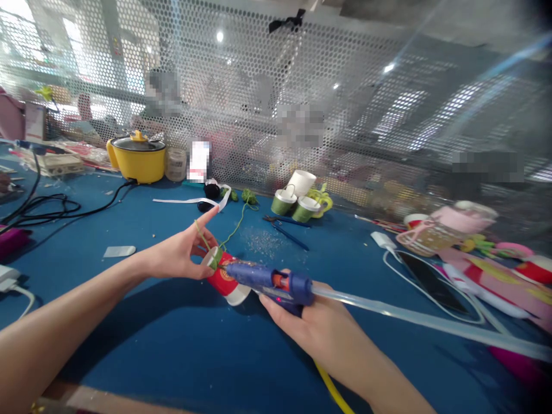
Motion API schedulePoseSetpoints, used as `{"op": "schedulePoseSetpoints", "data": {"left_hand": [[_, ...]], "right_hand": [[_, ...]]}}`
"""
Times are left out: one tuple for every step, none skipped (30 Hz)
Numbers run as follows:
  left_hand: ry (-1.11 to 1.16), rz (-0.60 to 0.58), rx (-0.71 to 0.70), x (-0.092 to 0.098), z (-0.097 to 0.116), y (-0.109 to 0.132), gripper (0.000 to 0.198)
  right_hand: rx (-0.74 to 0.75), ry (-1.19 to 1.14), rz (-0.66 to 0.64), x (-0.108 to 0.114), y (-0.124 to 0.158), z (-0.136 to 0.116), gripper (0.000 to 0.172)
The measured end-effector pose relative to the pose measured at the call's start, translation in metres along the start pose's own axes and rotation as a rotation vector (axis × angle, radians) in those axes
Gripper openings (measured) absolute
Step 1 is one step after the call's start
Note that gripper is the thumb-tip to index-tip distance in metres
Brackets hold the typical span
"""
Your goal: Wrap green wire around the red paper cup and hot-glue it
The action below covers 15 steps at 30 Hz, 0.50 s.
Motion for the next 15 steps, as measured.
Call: {"op": "schedulePoseSetpoints", "data": {"left_hand": [[-0.001, 0.0, -0.004, 0.0001, 0.0001, 0.0001, 0.107], [-0.001, 0.0, -0.006, 0.0001, 0.0001, 0.0002, 0.106], [-0.003, 0.0, -0.007, 0.0, 0.0001, 0.0002, 0.106], [-0.004, 0.0, -0.01, 0.0, 0.0001, 0.0003, 0.106], [-0.003, 0.0, -0.016, -0.0001, 0.0003, 0.0003, 0.107], [0.001, -0.004, -0.022, -0.0004, 0.0005, 0.0003, 0.107], [0.006, -0.009, -0.03, -0.0008, 0.0007, 0.0003, 0.107], [0.011, -0.013, -0.04, -0.001, 0.001, 0.0004, 0.107], [0.012, -0.016, -0.047, -0.0011, 0.0012, 0.0005, 0.107], [0.009, -0.02, -0.051, -0.0012, 0.0012, 0.0006, 0.106], [0.002, -0.024, -0.053, -0.0013, 0.0012, 0.0008, 0.106], [-0.004, -0.026, -0.056, -0.0012, 0.0014, 0.001, 0.106], [-0.009, -0.03, -0.056, -0.0012, 0.0016, 0.0012, 0.107], [-0.012, -0.035, -0.054, -0.0013, 0.0018, 0.0014, 0.107], [-0.012, -0.04, -0.052, -0.0014, 0.0021, 0.0017, 0.107]], "right_hand": [[-0.001, -0.005, 0.007, 0.0006, 0.0, -0.0002, 0.016], [0.001, -0.018, 0.01, 0.0008, -0.0001, -0.0006, 0.016], [0.002, -0.035, 0.01, 0.0009, -0.0001, -0.001, 0.016], [0.004, -0.048, 0.008, 0.0008, 0.0, -0.0014, 0.016], [0.009, -0.05, 0.008, 0.0007, 0.0001, -0.0018, 0.016], [0.014, -0.044, 0.009, 0.0006, 0.0003, -0.0022, 0.015], [0.016, -0.035, 0.007, 0.0005, 0.0005, -0.0022, 0.015], [0.014, -0.026, 0.007, 0.0005, 0.0007, -0.002, 0.015], [0.009, -0.019, 0.011, 0.0008, 0.001, -0.0015, 0.015], [0.003, -0.015, 0.012, 0.001, 0.0013, -0.0011, 0.015], [-0.004, -0.013, 0.012, 0.0012, 0.0017, -0.0006, 0.015], [-0.011, -0.007, 0.01, 0.0013, 0.0021, -0.0002, 0.015], [-0.017, 0.001, 0.01, 0.0015, 0.0027, 0.0002, 0.015], [-0.021, 0.012, 0.01, 0.0017, 0.0032, 0.0005, 0.015], [-0.021, 0.018, 0.005, 0.0015, 0.0035, 0.0006, 0.015]]}}
Point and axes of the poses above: each hand's wrist, its own y-axis away from the middle knuckle, its own x-axis out of the back of the hand, z = x × y, the point moved 6 cm from there along -y, towards the middle knuckle, and after that the axes turned 14 degrees about -y, right-handed, at the moved point
